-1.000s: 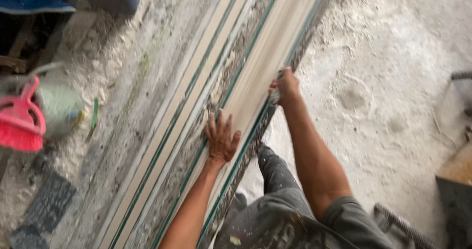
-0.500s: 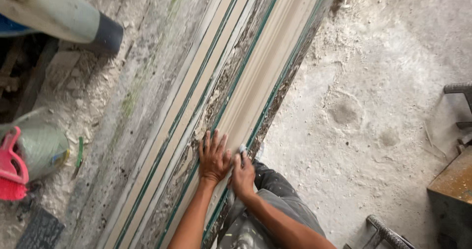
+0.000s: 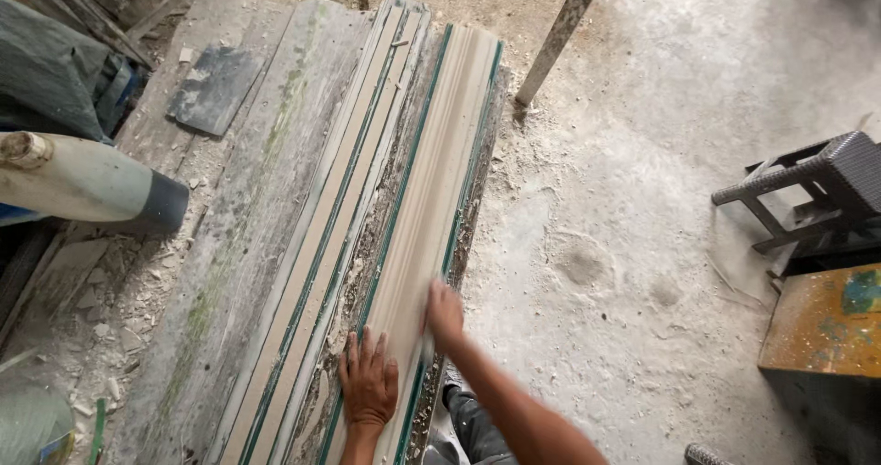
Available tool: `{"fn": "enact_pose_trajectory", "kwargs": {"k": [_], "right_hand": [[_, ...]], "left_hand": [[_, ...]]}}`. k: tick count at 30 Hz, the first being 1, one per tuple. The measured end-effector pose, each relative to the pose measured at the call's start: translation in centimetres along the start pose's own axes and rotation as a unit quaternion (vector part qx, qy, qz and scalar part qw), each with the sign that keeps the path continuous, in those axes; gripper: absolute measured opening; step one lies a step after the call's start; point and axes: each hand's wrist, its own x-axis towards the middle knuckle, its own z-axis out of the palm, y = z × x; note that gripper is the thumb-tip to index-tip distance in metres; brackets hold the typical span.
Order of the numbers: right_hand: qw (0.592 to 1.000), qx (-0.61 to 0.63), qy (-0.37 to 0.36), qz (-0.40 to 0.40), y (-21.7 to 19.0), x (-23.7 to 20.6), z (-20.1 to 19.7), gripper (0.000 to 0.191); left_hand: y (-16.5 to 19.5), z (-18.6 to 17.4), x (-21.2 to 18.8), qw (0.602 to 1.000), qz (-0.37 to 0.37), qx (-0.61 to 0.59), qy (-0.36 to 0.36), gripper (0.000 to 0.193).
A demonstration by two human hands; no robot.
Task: The person works along long decorative molding strips laid on a dusty workbench, holding each strip steady with one hand while running a small scraping tool along its grooves to remove residue. They reposition the strips and continue scraping different sections and grooves.
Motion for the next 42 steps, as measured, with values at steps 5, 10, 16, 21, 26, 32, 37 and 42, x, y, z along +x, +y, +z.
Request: {"fn": "enact_pose_trajectory", "kwargs": {"k": [5, 10, 16, 21, 26, 32, 37, 42], "right_hand": [[0.998, 0.015, -0.044, 0.053, 11.5, -13.0, 1.8, 0.048], [0.993, 0.088, -0.052, 0.059, 2.5, -2.6, -0.3, 0.063], [0.936, 0.320, -0.077, 0.124, -7.5, 7.2, -3.2, 0.044], [0.931, 0.311, -0.120, 0.149, 0.8, -5.2, -3.1, 0.055], [0.906, 0.305, -0.103, 0.277, 7.1, -16.1, -2.3, 0.034], [0.919, 0.322, -0.075, 0.214, 2.3, -8.1, -1.8, 0.036], [0.880, 0.417, -0.132, 0.188, -5.3, 3.0, -3.1, 0.036], [0.898, 0.391, -0.131, 0.152, -15.6, 11.9, -5.4, 0.044]], "left_hand": [[0.1, 0.1, -0.1, 1.000, -0.011, -0.022, 0.002, 0.057], [0.5, -0.3, -0.1, 0.999, -0.009, -0.041, -0.002, 0.057], [0.7, -0.6, 0.0, 0.999, -0.012, -0.046, -0.003, 0.057], [1.3, -1.2, 0.3, 0.999, -0.016, -0.050, -0.011, 0.058], [1.3, -1.1, -0.2, 0.999, -0.001, -0.044, -0.010, 0.063], [2.5, 0.4, 2.1, 0.998, 0.036, -0.050, -0.003, 0.070], [5.6, 1.2, 8.4, 0.986, 0.040, -0.147, -0.059, 0.065], [7.5, 1.3, 15.1, 0.988, 0.040, -0.144, -0.039, 0.061]]}}
